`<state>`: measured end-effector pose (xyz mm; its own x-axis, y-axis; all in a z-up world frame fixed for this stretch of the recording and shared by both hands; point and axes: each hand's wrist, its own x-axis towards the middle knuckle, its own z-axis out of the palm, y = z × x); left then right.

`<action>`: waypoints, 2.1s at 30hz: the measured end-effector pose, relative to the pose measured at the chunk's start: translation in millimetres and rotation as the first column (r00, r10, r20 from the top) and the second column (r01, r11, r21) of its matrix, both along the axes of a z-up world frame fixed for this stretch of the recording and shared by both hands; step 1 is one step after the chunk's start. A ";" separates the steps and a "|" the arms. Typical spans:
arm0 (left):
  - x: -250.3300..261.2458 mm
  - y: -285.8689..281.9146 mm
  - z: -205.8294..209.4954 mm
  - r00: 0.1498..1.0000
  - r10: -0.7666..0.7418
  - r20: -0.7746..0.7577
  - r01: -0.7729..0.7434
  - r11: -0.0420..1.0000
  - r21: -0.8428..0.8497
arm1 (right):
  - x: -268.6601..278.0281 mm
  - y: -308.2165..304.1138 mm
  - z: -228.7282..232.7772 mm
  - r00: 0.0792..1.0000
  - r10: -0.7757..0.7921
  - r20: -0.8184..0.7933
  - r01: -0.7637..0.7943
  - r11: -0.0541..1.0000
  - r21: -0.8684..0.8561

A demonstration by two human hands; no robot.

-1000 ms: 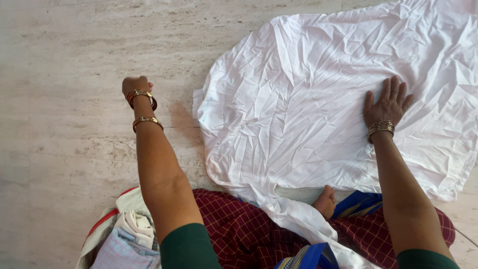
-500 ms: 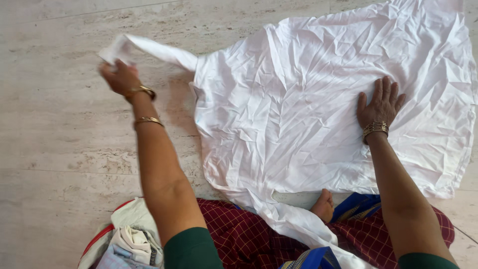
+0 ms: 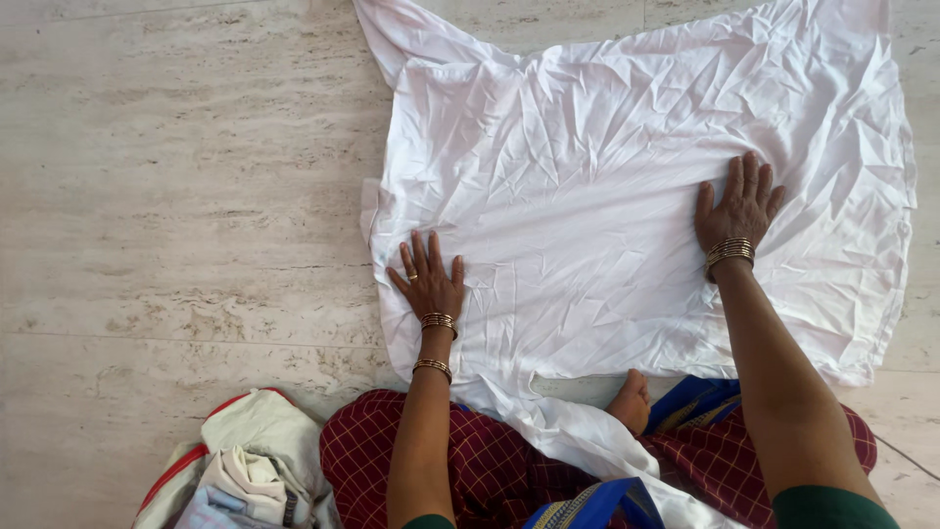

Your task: The person buttons a white shirt while sitting on the floor, then lays it out and smooths it by hand.

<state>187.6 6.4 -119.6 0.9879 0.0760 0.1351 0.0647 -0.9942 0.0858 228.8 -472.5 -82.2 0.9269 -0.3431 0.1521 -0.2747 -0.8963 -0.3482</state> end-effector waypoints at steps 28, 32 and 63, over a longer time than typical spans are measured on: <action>-9.3 18.6 29.6 0.938 0.292 -0.186 -0.307 0.950 -0.058 | -23.2 19.0 -15.9 0.996 0.092 -0.017 -0.093 0.993 -0.075; -35.1 17.1 23.2 0.904 0.389 -0.178 -0.404 0.913 -0.054 | -28.4 27.0 -20.5 0.998 0.060 -0.033 -0.062 0.996 -0.059; -39.6 15.5 19.0 0.935 0.350 -0.064 -0.353 0.935 -0.038 | 61.6 270.7 -27.8 0.675 0.727 -0.127 -0.733 0.642 -0.223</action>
<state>148.0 21.9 -100.5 0.9028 0.4245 0.0689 0.4150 -0.9019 0.1194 290.5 -201.9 -110.0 0.8652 0.4902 0.1054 0.4998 -0.8602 -0.1018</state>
